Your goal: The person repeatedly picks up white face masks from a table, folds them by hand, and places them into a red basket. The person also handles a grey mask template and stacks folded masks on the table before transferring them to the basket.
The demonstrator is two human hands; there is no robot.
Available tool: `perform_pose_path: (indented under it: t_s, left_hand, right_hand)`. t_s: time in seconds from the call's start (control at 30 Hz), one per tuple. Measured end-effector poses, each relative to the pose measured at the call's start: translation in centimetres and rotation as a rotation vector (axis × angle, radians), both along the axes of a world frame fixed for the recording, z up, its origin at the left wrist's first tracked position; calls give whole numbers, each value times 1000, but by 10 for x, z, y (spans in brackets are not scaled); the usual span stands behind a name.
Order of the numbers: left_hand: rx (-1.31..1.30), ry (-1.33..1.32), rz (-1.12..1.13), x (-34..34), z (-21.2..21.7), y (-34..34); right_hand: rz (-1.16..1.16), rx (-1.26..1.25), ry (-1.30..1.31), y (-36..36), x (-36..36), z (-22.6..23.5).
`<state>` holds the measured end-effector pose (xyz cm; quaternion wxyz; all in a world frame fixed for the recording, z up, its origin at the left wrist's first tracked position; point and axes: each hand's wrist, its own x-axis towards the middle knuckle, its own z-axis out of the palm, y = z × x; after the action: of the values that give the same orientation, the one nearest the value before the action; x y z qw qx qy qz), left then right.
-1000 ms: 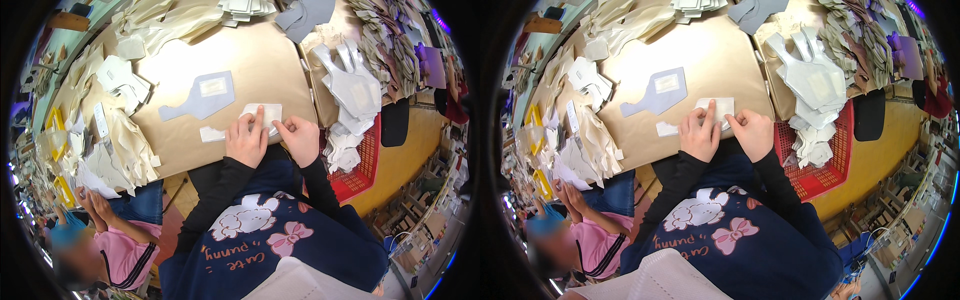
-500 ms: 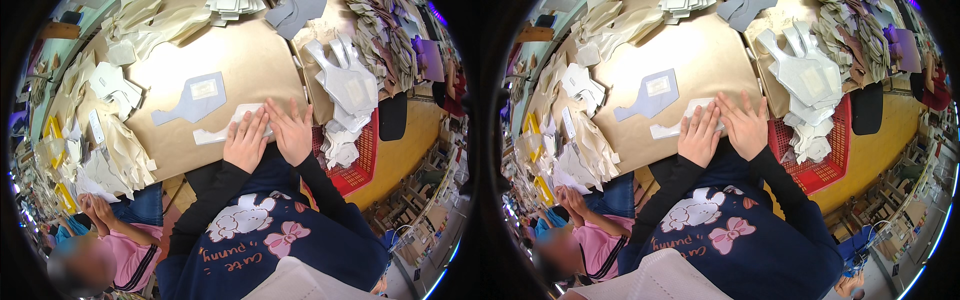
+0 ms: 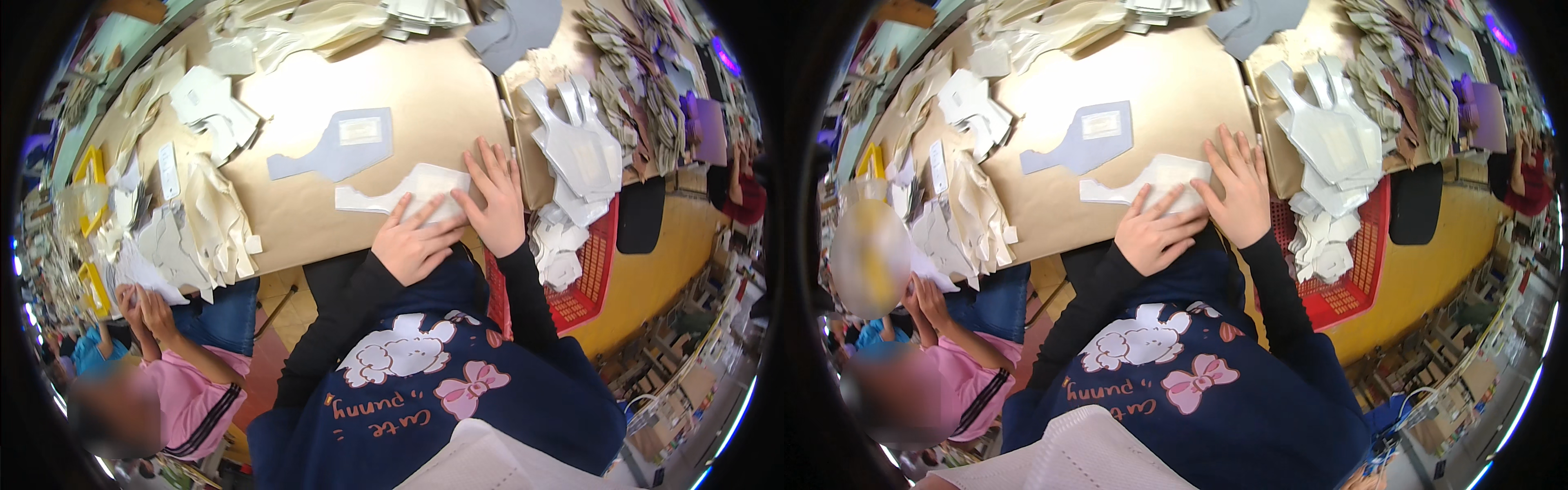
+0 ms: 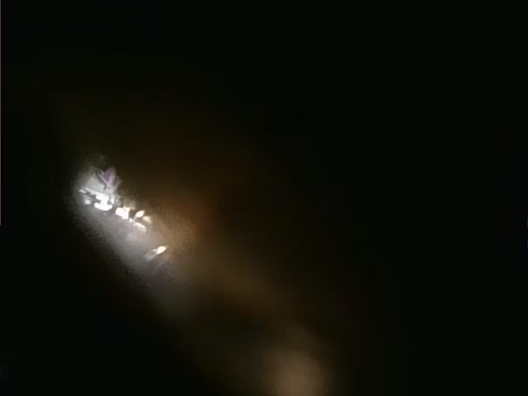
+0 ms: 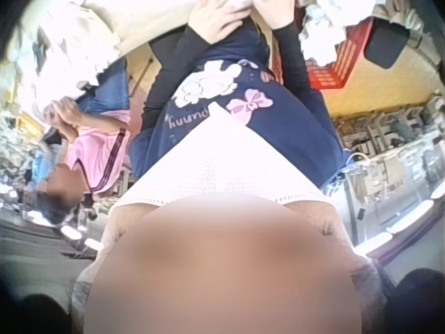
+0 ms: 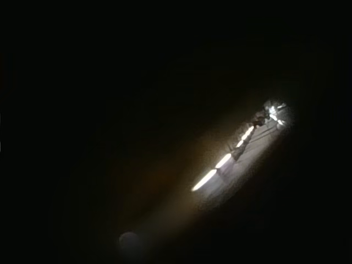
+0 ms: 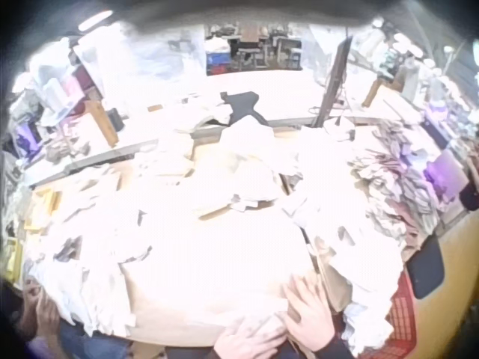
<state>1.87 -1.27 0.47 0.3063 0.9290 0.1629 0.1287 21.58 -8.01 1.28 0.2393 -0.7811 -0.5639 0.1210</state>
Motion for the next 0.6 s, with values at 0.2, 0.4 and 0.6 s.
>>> perform_pose_path:
  t_s: [0.2,0.4,0.6]
  left_hand:
    - [-463,-385,203,-44,13,25]
    - [42,-299,1027,-119,35,81]
    - [105,-233,1380,-179,23,113]
  right_hand:
    - [-20,57,238,4,-14,12]
    - [-358,191,994,-24,11,41]
    - [-696,614,753,-60,102,86]
